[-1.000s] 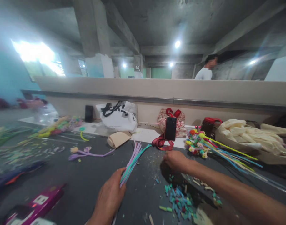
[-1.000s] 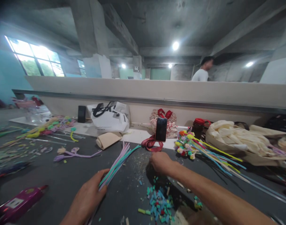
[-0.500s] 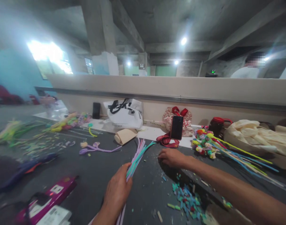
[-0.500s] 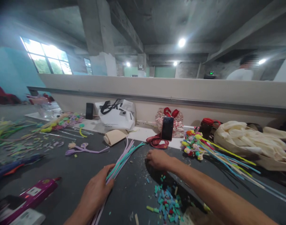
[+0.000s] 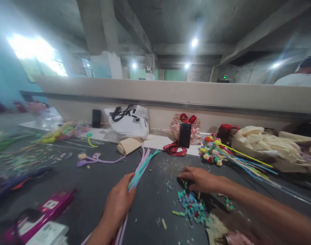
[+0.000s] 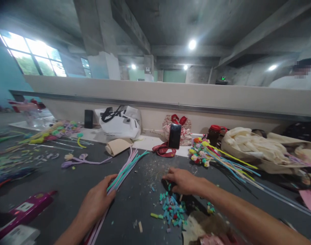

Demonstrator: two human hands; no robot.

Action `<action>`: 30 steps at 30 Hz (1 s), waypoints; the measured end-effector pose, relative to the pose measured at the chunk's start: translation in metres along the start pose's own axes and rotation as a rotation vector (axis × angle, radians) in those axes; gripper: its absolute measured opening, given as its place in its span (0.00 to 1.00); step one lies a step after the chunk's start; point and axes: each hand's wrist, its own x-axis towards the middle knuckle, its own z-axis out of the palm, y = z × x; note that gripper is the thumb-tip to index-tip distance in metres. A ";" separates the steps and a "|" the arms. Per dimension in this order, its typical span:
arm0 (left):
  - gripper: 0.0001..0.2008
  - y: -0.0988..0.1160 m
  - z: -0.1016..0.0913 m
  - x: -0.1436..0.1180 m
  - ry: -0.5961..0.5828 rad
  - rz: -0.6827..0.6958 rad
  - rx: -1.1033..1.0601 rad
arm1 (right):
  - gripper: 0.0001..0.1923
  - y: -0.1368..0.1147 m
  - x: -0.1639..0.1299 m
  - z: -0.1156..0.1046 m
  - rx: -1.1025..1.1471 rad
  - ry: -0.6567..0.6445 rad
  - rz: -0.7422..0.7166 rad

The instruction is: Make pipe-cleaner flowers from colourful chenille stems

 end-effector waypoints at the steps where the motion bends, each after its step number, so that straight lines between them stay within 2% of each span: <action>1: 0.20 0.000 0.000 0.000 -0.001 -0.002 0.009 | 0.24 -0.002 0.001 0.003 0.006 0.000 0.007; 7: 0.20 0.000 0.001 -0.003 -0.015 0.027 0.002 | 0.10 0.003 0.006 0.011 0.007 0.014 0.130; 10: 0.21 -0.001 0.002 -0.003 0.005 0.017 -0.023 | 0.09 0.010 0.004 0.007 -0.006 0.034 0.188; 13: 0.20 0.001 -0.001 -0.003 0.021 -0.002 -0.043 | 0.12 0.002 0.000 0.002 -0.020 0.081 0.204; 15: 0.20 0.003 -0.004 -0.003 0.017 -0.001 -0.058 | 0.13 -0.014 -0.005 0.000 -0.019 0.084 0.150; 19: 0.20 0.004 -0.007 -0.006 0.014 0.004 -0.068 | 0.17 -0.048 -0.014 0.008 0.002 0.032 -0.118; 21: 0.20 0.004 -0.006 -0.007 0.024 0.006 -0.053 | 0.14 -0.052 -0.016 0.012 -0.015 0.023 -0.188; 23: 0.21 0.003 -0.003 -0.008 0.032 0.008 -0.025 | 0.10 -0.047 -0.017 0.013 -0.045 0.033 -0.159; 26: 0.21 0.004 -0.001 -0.009 0.024 0.001 0.029 | 0.07 -0.033 -0.022 0.003 -0.059 0.073 -0.081; 30: 0.20 0.007 -0.002 -0.012 0.014 -0.003 0.093 | 0.09 -0.025 -0.038 -0.030 -0.030 0.172 0.004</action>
